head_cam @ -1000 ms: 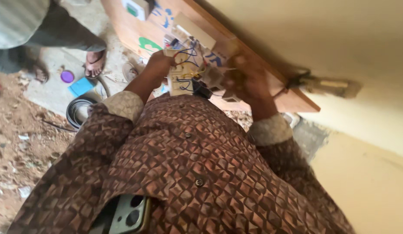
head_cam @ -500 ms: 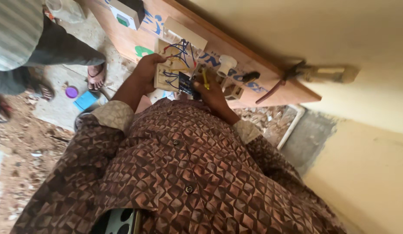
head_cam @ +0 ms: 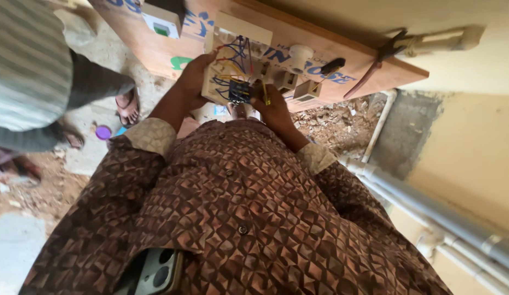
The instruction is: The person holds a white electrical switch module and uses a screwdriver to tighten connections on multiple colored wires. They then place the switch onto a wooden board and continue securing the wiring.
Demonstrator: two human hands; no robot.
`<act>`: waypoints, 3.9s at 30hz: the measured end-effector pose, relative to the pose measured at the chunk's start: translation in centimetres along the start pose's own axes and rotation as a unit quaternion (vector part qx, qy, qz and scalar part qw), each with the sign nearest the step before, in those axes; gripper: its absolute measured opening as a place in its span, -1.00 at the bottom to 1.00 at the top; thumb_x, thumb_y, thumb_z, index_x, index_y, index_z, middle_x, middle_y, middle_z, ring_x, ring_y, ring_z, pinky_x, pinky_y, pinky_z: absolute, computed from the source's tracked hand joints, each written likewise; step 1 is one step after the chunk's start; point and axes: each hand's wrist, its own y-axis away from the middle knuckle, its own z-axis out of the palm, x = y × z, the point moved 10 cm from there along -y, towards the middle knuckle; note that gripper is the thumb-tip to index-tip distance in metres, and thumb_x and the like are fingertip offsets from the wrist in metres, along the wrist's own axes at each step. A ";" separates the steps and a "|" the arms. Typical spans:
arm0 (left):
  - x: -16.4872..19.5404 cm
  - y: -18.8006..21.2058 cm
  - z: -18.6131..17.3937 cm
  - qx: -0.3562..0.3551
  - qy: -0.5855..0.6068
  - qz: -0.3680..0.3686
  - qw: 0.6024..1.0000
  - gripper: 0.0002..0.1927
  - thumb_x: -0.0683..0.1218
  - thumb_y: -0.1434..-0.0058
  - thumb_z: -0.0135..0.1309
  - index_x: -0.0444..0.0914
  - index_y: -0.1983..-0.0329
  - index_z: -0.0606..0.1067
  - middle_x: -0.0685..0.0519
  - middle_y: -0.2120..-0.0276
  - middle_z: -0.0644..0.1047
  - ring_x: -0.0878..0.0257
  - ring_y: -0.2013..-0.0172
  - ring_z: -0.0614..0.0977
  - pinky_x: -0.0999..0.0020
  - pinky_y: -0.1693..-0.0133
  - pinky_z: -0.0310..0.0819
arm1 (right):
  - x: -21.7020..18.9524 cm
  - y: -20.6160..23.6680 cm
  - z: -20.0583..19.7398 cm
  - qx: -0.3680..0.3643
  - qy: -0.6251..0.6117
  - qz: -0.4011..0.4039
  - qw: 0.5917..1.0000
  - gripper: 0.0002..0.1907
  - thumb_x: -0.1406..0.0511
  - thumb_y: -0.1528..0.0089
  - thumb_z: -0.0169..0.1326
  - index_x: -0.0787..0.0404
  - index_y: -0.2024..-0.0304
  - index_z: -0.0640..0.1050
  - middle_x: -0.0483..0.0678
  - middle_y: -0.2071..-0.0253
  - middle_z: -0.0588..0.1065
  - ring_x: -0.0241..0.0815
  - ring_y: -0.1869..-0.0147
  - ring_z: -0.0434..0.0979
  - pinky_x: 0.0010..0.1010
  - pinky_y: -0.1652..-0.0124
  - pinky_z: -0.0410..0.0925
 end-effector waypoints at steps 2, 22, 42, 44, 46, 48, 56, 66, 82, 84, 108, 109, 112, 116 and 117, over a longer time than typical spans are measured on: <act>0.8 -0.4 1.2 -0.021 -0.026 -0.009 0.999 -0.50 0.08 -0.51 -0.27 -0.16 -0.45 0.26 -0.10 -0.13 0.56 0.04 0.00 0.66 0.10 0.02 0.63 | -0.7 -0.4 -1.5 0.029 -0.020 0.038 0.999 -0.61 0.35 -0.22 0.18 0.28 -0.07 0.41 0.06 0.21 0.49 -0.09 0.18 0.51 -0.23 0.18 0.43; 8.7 0.3 6.0 -0.039 -0.111 -0.038 0.992 -0.37 0.19 -0.37 -0.03 -0.09 -0.44 0.27 -0.02 -0.23 0.50 0.05 -0.08 0.60 -0.01 -0.02 0.58 | -20.8 -4.0 -3.7 0.082 0.306 -0.191 0.929 -0.81 0.26 -0.26 0.16 0.01 0.08 0.65 -0.02 0.19 0.62 0.04 0.15 0.64 -0.15 0.18 0.49; 12.0 4.8 4.8 -0.002 -0.087 -0.018 0.996 -0.39 0.22 -0.41 -0.06 -0.30 -0.32 0.36 -0.12 -0.10 0.57 0.08 -0.01 0.66 0.13 -0.05 0.59 | -26.2 -6.3 0.0 0.016 0.313 -0.279 0.908 -0.83 0.22 -0.26 0.14 0.01 0.10 0.63 -0.06 0.21 0.60 0.00 0.17 0.62 -0.14 0.26 0.42; 11.9 4.7 5.1 -0.007 -0.079 -0.018 0.997 -0.39 0.22 -0.40 -0.05 -0.28 -0.33 0.36 -0.11 -0.11 0.57 0.08 -0.01 0.66 0.14 -0.06 0.59 | -26.1 -6.3 0.2 0.007 0.312 -0.277 0.909 -0.83 0.21 -0.26 0.15 0.02 0.11 0.63 -0.05 0.25 0.59 0.02 0.20 0.62 -0.12 0.27 0.42; 11.8 4.7 4.8 0.010 -0.085 -0.019 0.996 -0.39 0.22 -0.39 -0.04 -0.26 -0.33 0.35 -0.10 -0.09 0.57 0.09 0.00 0.66 0.14 -0.04 0.59 | -26.0 -6.2 0.2 0.003 0.318 -0.273 0.908 -0.83 0.20 -0.27 0.15 0.03 0.11 0.64 -0.04 0.27 0.59 0.02 0.20 0.61 -0.11 0.26 0.42; 11.7 4.8 4.9 0.003 -0.087 -0.022 0.996 -0.39 0.22 -0.40 -0.05 -0.27 -0.33 0.35 -0.10 -0.10 0.57 0.09 -0.01 0.66 0.14 -0.05 0.59 | -25.8 -6.1 0.2 0.000 0.330 -0.270 0.904 -0.83 0.20 -0.29 0.14 0.04 0.10 0.64 -0.04 0.27 0.58 0.02 0.19 0.62 -0.11 0.25 0.42; 11.5 4.8 5.0 -0.010 -0.078 -0.022 0.997 -0.38 0.22 -0.40 -0.05 -0.27 -0.34 0.34 -0.11 -0.13 0.56 0.08 -0.04 0.65 0.14 -0.06 0.59 | -24.9 -6.6 -0.4 0.003 0.318 -0.234 0.919 -0.79 0.19 -0.27 0.14 0.02 0.07 0.66 -0.07 0.16 0.63 -0.01 0.11 0.64 -0.17 0.19 0.45; 12.2 5.4 4.6 0.058 -0.125 -0.017 0.990 -0.33 0.24 -0.38 -0.05 -0.28 -0.39 0.31 -0.12 -0.12 0.56 0.08 -0.02 0.66 0.11 -0.01 0.63 | -25.1 -6.8 -0.6 -0.004 0.310 -0.218 0.925 -0.78 0.18 -0.24 0.18 0.03 0.08 0.67 -0.08 0.10 0.64 -0.02 0.08 0.64 -0.18 0.16 0.45; 14.3 4.6 4.9 0.092 -0.414 0.050 0.904 -0.31 0.24 -0.48 -0.13 -0.22 -0.54 0.19 -0.13 -0.35 0.43 0.10 -0.29 0.44 0.29 -0.15 0.40 | -26.7 -5.9 2.5 -0.130 0.451 -0.342 0.814 -0.61 0.31 -0.11 0.13 0.30 0.02 0.47 0.11 0.29 0.53 0.19 0.28 0.57 0.04 0.37 0.38; 14.5 4.6 5.3 0.082 -0.389 0.067 0.915 -0.31 0.21 -0.49 -0.09 -0.23 -0.54 0.17 -0.12 -0.37 0.40 0.13 -0.32 0.40 0.28 -0.20 0.32 | -26.2 -6.4 2.7 -0.152 0.446 -0.323 0.821 -0.64 0.31 -0.10 0.11 0.28 0.05 0.47 0.09 0.30 0.53 0.21 0.26 0.57 0.04 0.36 0.39; 13.2 4.8 2.7 0.139 -0.341 0.020 0.929 -0.28 0.07 -0.29 0.17 -0.38 -0.42 0.32 -0.19 -0.09 0.58 0.03 0.03 0.60 0.16 0.02 0.49 | -31.8 -2.2 -15.6 -0.032 -0.524 -0.162 0.835 -0.81 0.20 -0.41 0.02 0.18 0.10 0.48 -0.16 0.40 0.46 -0.35 0.45 0.43 -0.43 0.40 0.36; 13.3 4.6 3.1 0.124 -0.378 0.030 0.917 -0.28 0.08 -0.29 0.21 -0.41 -0.40 0.39 -0.21 -0.07 0.60 0.04 0.05 0.60 0.17 0.01 0.48 | -31.0 -2.3 -16.2 0.001 -0.534 -0.121 0.837 -0.90 0.27 -0.35 0.03 0.16 0.13 0.46 -0.13 0.38 0.47 -0.30 0.40 0.47 -0.41 0.40 0.38; 14.8 5.7 6.8 0.121 -0.635 0.150 0.748 -0.16 0.11 0.02 0.39 -0.32 -0.27 0.35 -0.19 -0.07 0.53 -0.01 0.01 0.60 0.14 -0.01 0.50 | -28.2 -3.3 -16.5 0.081 -0.356 -0.093 0.926 -0.85 0.46 -0.24 0.03 0.15 0.17 0.42 -0.05 0.31 0.50 -0.19 0.34 0.53 -0.35 0.42 0.43; 14.3 9.0 12.9 0.102 -0.807 0.258 0.522 0.00 0.19 0.16 0.44 -0.34 -0.30 0.35 -0.22 -0.03 0.45 -0.18 -0.03 0.47 -0.09 0.08 0.39 | -20.7 -6.5 -7.3 0.030 -0.053 -0.011 0.998 -0.78 0.27 -0.25 0.18 0.24 0.15 0.46 -0.06 0.29 0.50 -0.27 0.33 0.49 -0.41 0.37 0.38; 14.3 9.8 14.3 0.091 -0.818 0.291 0.488 -0.01 0.19 0.16 0.43 -0.34 -0.31 0.37 -0.22 -0.05 0.44 -0.17 -0.04 0.46 -0.09 0.07 0.37 | -19.8 -6.8 -5.8 0.048 0.045 -0.026 0.998 -0.72 0.21 -0.30 0.23 0.29 0.16 0.49 -0.04 0.29 0.53 -0.30 0.26 0.50 -0.42 0.29 0.43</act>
